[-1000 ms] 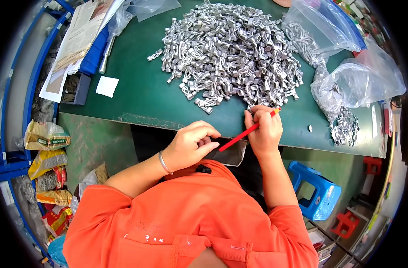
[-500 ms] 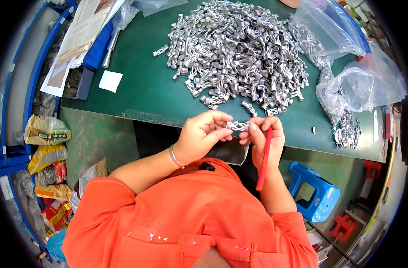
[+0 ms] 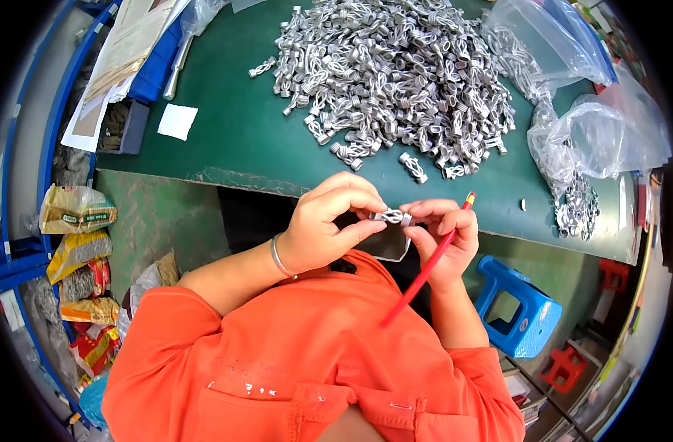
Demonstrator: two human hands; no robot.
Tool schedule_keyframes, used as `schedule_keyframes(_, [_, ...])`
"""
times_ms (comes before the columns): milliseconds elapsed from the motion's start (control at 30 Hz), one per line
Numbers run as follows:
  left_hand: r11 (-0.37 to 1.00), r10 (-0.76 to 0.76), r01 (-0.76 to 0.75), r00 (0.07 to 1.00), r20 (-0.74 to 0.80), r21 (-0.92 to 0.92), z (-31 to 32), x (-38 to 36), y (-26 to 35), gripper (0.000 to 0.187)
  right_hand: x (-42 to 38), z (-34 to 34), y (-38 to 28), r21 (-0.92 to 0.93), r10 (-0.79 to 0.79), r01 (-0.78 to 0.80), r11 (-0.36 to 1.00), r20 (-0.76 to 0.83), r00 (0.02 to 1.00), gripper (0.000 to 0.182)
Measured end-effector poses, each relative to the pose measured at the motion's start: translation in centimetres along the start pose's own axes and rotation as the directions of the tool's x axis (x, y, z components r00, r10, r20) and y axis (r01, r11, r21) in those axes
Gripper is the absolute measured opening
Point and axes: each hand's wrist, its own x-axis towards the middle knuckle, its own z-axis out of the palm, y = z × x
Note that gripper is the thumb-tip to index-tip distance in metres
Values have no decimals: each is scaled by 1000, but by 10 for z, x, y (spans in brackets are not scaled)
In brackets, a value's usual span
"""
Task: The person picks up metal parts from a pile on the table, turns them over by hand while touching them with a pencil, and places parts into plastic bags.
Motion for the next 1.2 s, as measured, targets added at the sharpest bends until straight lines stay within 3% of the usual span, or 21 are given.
schedule_keyframes(133, [999,-9,7,999,38,32,-3,-8,-2,23,5,-9,2,-382,-23,-33,924,-142,990,30])
schedule_keyframes(167, [999,-50,50,998,23,-1,-2,-11,-5,22,9,-11,7,-556,-113,9,831,-152,982,28])
schedule_keyframes(233, [995,-89,89,996,11,-34,-5,-11,-5,22,20,-13,10,-723,-160,50,689,-84,983,30])
schedule_keyframes(267, [997,-70,67,995,74,36,-8,-10,-4,21,24,-12,10,-798,-182,86,596,-31,983,31])
schedule_keyframes(333, [994,-55,40,989,139,104,-10,-11,-4,20,27,-12,14,-842,-127,69,535,1,992,33])
schedule_keyframes(400, [972,-235,231,943,237,43,-9,-14,-8,20,26,-14,17,-855,-129,96,510,34,991,33])
schedule_keyframes(467, [973,-227,209,947,230,98,-9,-15,-8,22,23,-15,21,-830,-154,101,549,19,988,33])
schedule_keyframes(533, [950,-310,296,934,177,103,-9,-13,-3,25,19,-13,21,-802,-177,106,588,0,984,33])
schedule_keyframes(567, [949,-311,296,934,176,104,-7,-13,-6,25,16,-11,19,-665,-113,36,746,-74,991,33])
schedule_keyframes(600, [917,-385,395,914,127,-59,-4,-13,-10,26,13,-9,18,-494,-33,-37,868,-132,991,34])
schedule_keyframes(633, [853,-464,471,882,88,-224,-1,-13,-12,27,12,-8,15,-472,-41,-7,882,-90,995,34])
schedule_keyframes(667, [853,-465,471,881,84,-223,0,-11,-11,27,11,-6,14,-469,-40,-6,883,-88,995,34])
schedule_keyframes(733, [732,-523,513,845,113,-447,1,-4,-5,28,8,-1,12,-349,-40,28,937,-28,999,35])
schedule_keyframes(800, [758,-523,529,842,128,-381,-1,-2,-5,26,4,-1,10,-330,-4,15,944,34,999,35])
schedule_keyframes(867, [966,-173,185,982,80,-182,-1,-3,-11,23,1,1,12,-90,124,-126,988,-23,992,34])
schedule_keyframes(900, [965,-174,187,981,82,-183,-1,-4,-10,23,-1,0,12,10,199,-198,980,-66,978,33])
schedule_keyframes(967, [1000,-27,27,994,110,6,-2,-2,-6,20,1,3,11,36,160,-158,987,-65,985,32])
schedule_keyframes(1000, [1000,-28,28,993,110,6,0,-3,-6,20,1,4,11,61,119,-115,992,-64,991,32])
schedule_keyframes(1067, [973,-113,112,994,4,-204,4,-6,-5,21,1,3,10,-12,59,-60,998,-49,997,34])
schedule_keyframes(1200, [978,-102,102,995,9,-180,2,-8,-8,22,1,6,7,-73,-43,40,997,-46,998,41])
